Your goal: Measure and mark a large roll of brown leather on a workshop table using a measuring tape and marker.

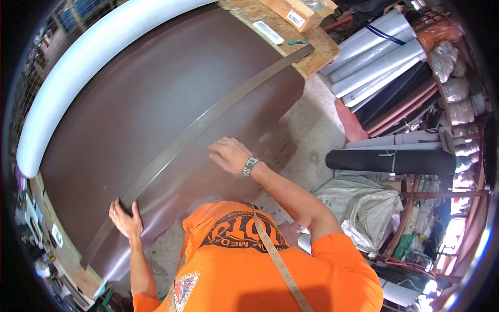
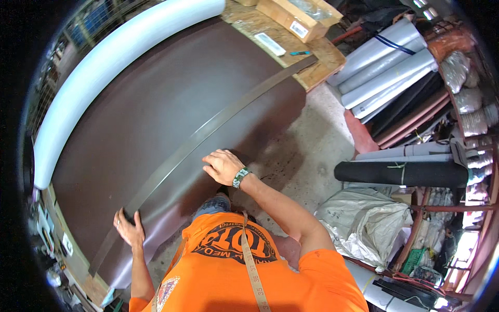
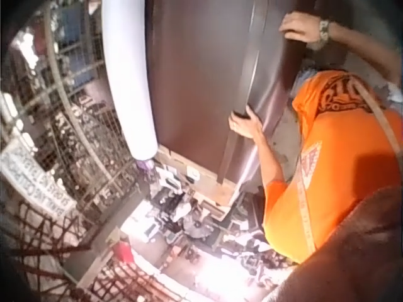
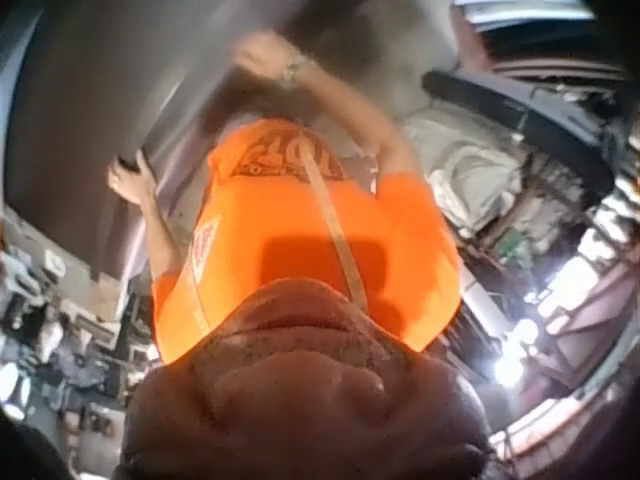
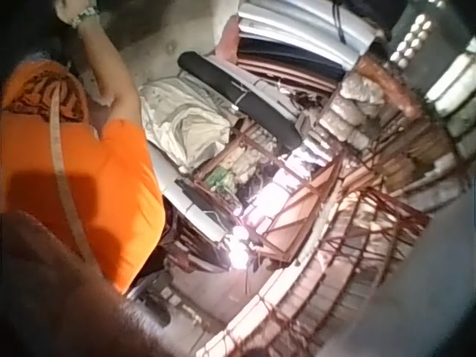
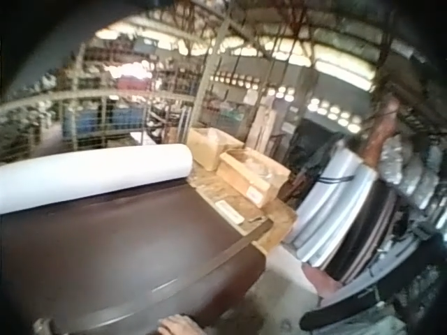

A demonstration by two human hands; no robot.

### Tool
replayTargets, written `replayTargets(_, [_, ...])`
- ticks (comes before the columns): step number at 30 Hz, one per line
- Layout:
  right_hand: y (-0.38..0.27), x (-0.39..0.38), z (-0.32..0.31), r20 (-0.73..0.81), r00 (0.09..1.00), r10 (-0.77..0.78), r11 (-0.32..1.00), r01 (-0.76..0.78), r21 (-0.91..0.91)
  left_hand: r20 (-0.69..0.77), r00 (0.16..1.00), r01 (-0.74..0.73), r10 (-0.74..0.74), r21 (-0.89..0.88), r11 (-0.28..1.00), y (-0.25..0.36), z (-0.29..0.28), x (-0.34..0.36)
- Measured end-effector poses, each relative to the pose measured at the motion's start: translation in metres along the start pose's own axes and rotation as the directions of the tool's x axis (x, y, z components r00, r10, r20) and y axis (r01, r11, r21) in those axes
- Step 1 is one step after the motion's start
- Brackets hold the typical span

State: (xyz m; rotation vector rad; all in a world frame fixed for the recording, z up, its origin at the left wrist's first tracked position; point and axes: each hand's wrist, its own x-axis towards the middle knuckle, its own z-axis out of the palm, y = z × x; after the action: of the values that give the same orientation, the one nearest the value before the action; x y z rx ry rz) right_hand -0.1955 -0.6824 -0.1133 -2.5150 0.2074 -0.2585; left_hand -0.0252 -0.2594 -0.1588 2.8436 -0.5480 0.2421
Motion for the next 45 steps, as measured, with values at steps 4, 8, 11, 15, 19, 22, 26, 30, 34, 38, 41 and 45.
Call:
replayTargets(4, [0.067,-0.020,-0.047,-0.050,0.987,0.156,0.988,-0.156,-0.003,0.057,0.998,0.013,-0.017,0.064,0.998,-0.008,0.012,-0.001])
replayTargets(8, [0.127,-0.044,-0.090,-0.191,0.926,0.326,0.944,-0.329,0.020,0.081,0.997,-0.003,-0.003,0.072,0.997,-0.009,0.011,0.000])
replayTargets(11, [0.163,-0.038,-0.113,-0.270,0.887,0.375,0.922,-0.388,0.005,0.084,0.993,0.075,-0.079,0.057,0.996,0.007,0.011,0.013])
replayTargets(15, [0.211,0.017,-0.133,-0.251,0.936,0.246,0.965,-0.260,-0.023,-0.068,0.914,0.405,-0.399,0.173,0.898,0.074,0.035,0.038])
replayTargets(19, [0.264,0.103,-0.145,-0.239,0.970,0.036,0.999,-0.034,0.013,-0.106,0.919,0.393,-0.379,0.219,0.893,0.189,0.061,0.062])
replayTargets(22, [0.308,0.166,-0.155,-0.226,0.962,-0.157,0.988,0.150,-0.047,-0.059,0.923,0.384,-0.379,0.120,0.916,0.296,0.079,0.076])
replayTargets(26, [0.347,0.242,-0.164,-0.182,0.932,-0.313,0.949,0.298,-0.105,0.007,0.913,0.408,-0.408,-0.005,0.913,0.424,0.098,0.079])
replayTargets(30, [0.372,0.304,-0.158,-0.087,0.946,-0.313,0.924,0.282,-0.259,-0.004,0.874,0.487,-0.487,-0.008,0.874,0.477,0.107,0.073])
replayTargets(34, [0.396,0.313,-0.150,0.150,0.978,-0.144,0.827,0.203,-0.524,0.105,0.886,0.462,-0.452,-0.099,0.881,0.467,0.098,0.072])
replayTargets(38, [0.405,0.307,-0.148,0.186,0.969,-0.164,0.838,0.236,-0.493,0.101,0.865,0.496,-0.491,-0.038,0.867,0.397,0.085,0.099])
replayTargets(41, [0.397,0.311,-0.149,0.175,0.973,-0.150,0.847,0.218,-0.486,-0.018,0.819,0.572,-0.573,0.093,0.815,0.297,0.089,0.151])
replayTargets(45, [0.387,0.321,-0.148,0.182,0.971,-0.155,0.856,0.224,-0.466,-0.187,0.682,0.729,-0.707,0.091,0.679,0.145,0.109,0.235])
